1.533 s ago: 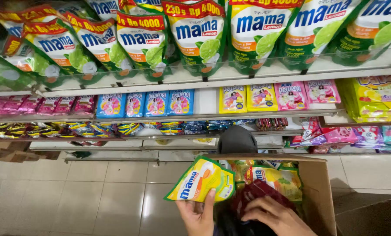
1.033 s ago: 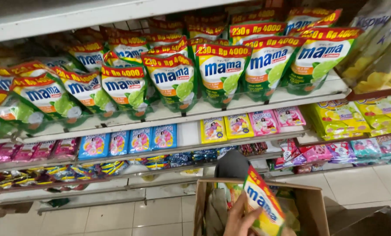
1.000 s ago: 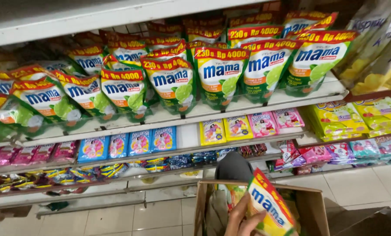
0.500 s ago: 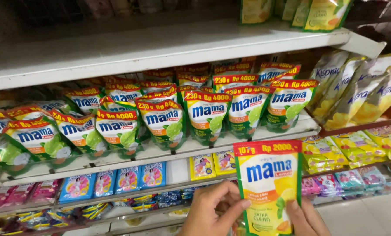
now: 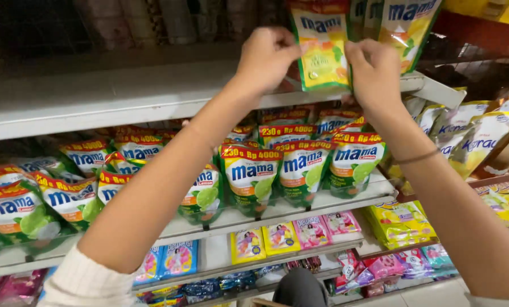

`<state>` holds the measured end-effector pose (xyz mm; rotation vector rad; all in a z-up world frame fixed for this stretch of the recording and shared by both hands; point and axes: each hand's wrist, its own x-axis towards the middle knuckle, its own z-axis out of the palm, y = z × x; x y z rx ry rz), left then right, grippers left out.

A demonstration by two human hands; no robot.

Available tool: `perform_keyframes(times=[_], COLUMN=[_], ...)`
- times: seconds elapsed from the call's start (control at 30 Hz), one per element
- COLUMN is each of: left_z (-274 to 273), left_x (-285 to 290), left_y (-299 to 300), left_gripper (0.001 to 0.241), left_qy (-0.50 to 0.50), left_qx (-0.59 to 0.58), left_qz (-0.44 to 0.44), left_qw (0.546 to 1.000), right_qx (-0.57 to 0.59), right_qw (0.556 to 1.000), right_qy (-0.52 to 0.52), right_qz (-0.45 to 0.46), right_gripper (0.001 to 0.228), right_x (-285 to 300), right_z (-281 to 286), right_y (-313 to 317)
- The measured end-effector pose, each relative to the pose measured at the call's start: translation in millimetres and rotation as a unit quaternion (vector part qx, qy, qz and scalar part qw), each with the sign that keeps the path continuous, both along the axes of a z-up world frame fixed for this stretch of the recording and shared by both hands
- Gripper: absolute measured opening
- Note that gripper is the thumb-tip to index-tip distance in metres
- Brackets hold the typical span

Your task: Scanning detergent pouches, cleaning them with a cloth, and placing them on the grocery store shelves.

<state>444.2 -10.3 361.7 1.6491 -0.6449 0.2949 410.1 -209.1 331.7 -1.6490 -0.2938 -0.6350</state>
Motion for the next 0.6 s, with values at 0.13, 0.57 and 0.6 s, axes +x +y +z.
perform_keyframes(times=[0.13,0.57,0.6], left_z=[2,-30,-32], left_x=[97,100,103], left_y=[-19,-27,-28], left_gripper=[0.021,0.015,0.015], left_qy=[-0.124,-0.232,-0.231], left_qx=[0.115,0.047,0.047], left_qz=[0.164,0.263,0.261], left_qw=[0.972,0.936,0.936], right_qx=[-0.171,-0.240,-0.241], right_qw=[0.948,0.849,0.849], right_qy=[-0.191,-0.324,-0.323], right_qz=[-0.189,-0.341,-0.342], right_gripper=[0.021,0.013,0.013], right_x=[96,90,92], right_z=[-10,-19,-20], right_y=[-30,-8,-10])
